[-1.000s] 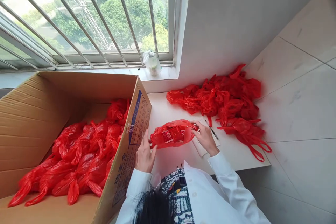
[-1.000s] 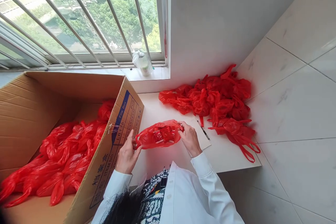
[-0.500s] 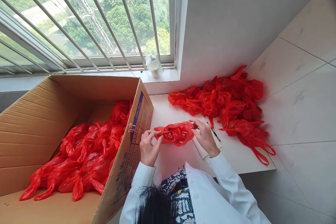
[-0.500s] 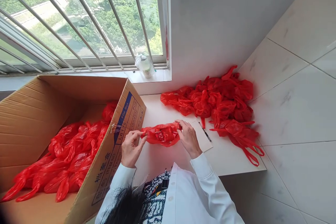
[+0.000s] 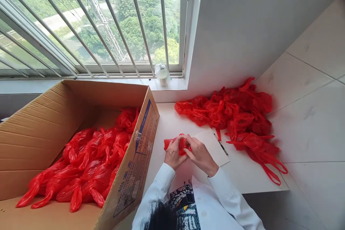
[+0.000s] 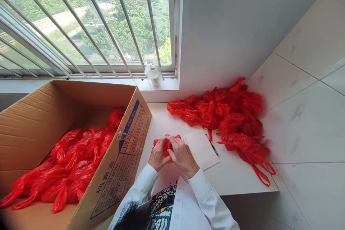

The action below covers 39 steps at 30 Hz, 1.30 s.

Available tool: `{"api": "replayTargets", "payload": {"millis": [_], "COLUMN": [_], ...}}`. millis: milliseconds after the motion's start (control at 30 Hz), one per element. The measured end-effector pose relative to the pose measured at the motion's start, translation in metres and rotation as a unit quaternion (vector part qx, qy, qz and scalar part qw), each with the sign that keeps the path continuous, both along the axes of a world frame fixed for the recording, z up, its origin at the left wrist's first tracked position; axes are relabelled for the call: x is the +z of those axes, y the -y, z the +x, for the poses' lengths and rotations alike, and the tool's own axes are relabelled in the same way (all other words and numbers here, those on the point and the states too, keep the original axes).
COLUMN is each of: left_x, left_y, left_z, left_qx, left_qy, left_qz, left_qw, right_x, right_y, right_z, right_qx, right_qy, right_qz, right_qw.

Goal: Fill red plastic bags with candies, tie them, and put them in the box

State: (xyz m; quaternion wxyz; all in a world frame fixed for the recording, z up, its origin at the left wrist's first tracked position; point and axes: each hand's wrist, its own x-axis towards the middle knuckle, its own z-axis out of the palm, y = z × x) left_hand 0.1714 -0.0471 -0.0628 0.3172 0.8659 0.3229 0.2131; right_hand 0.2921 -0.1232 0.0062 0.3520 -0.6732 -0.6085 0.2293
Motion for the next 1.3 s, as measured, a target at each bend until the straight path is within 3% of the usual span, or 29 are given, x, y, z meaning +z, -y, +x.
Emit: {"api": "replayTargets", "payload": {"millis": [100,267,400,500,667,733,800,867,933,1000,1100,1200,1300], "left_x": [-0.010,-0.004,0.007,0.004,-0.010,-0.014,-0.017,-0.018,-0.018,-0.017,-0.016,-0.018,-0.023], "left_y": [-0.001,-0.009,-0.011,-0.008,-0.011,-0.018,-0.025,-0.030,-0.031,-0.029,-0.022,-0.018,-0.018], "left_z": [0.006,0.011,0.009,0.009,0.008,0.007,0.004,0.001,-0.002,-0.004,-0.002,0.004,0.008], "left_qx": [0.006,0.006,-0.010,0.016,0.086,0.079,0.058,0.030,-0.004,-0.027,-0.036,-0.052,-0.056], "left_qy": [-0.037,-0.043,0.016,0.045,0.134,0.150,0.152,0.130,0.082,0.031,-0.003,-0.029,-0.049], "left_qz": [-0.039,-0.068,-0.131,-0.186,-0.342,-0.366,-0.369,-0.320,-0.220,-0.117,-0.041,0.020,0.062], "left_qw": [0.999,0.997,0.991,0.981,0.926,0.915,0.915,0.938,0.972,0.992,0.999,0.998,0.995], "right_x": [-0.003,-0.029,-0.054,-0.066,-0.069,-0.065,-0.060,-0.059,-0.062,-0.067,-0.077,-0.086,-0.096], "right_y": [-0.002,-0.014,-0.023,-0.026,-0.026,-0.021,-0.016,-0.011,-0.010,-0.013,-0.028,-0.046,-0.057], "right_z": [0.002,0.015,0.023,0.021,0.017,0.019,0.022,0.026,0.030,0.034,0.036,0.034,0.031], "right_qx": [0.061,-0.070,-0.019,-0.052,-0.124,-0.109,-0.047,0.025,0.051,0.003,-0.054,0.038,0.130], "right_qy": [-0.006,-0.079,-0.193,-0.266,-0.287,-0.258,-0.225,-0.196,-0.175,-0.185,-0.254,-0.287,-0.256], "right_qz": [0.025,0.064,-0.006,-0.010,0.011,0.016,0.003,-0.033,-0.053,-0.033,-0.001,-0.032,-0.051], "right_qw": [0.998,0.992,0.981,0.962,0.950,0.960,0.973,0.980,0.982,0.982,0.966,0.957,0.957]}}
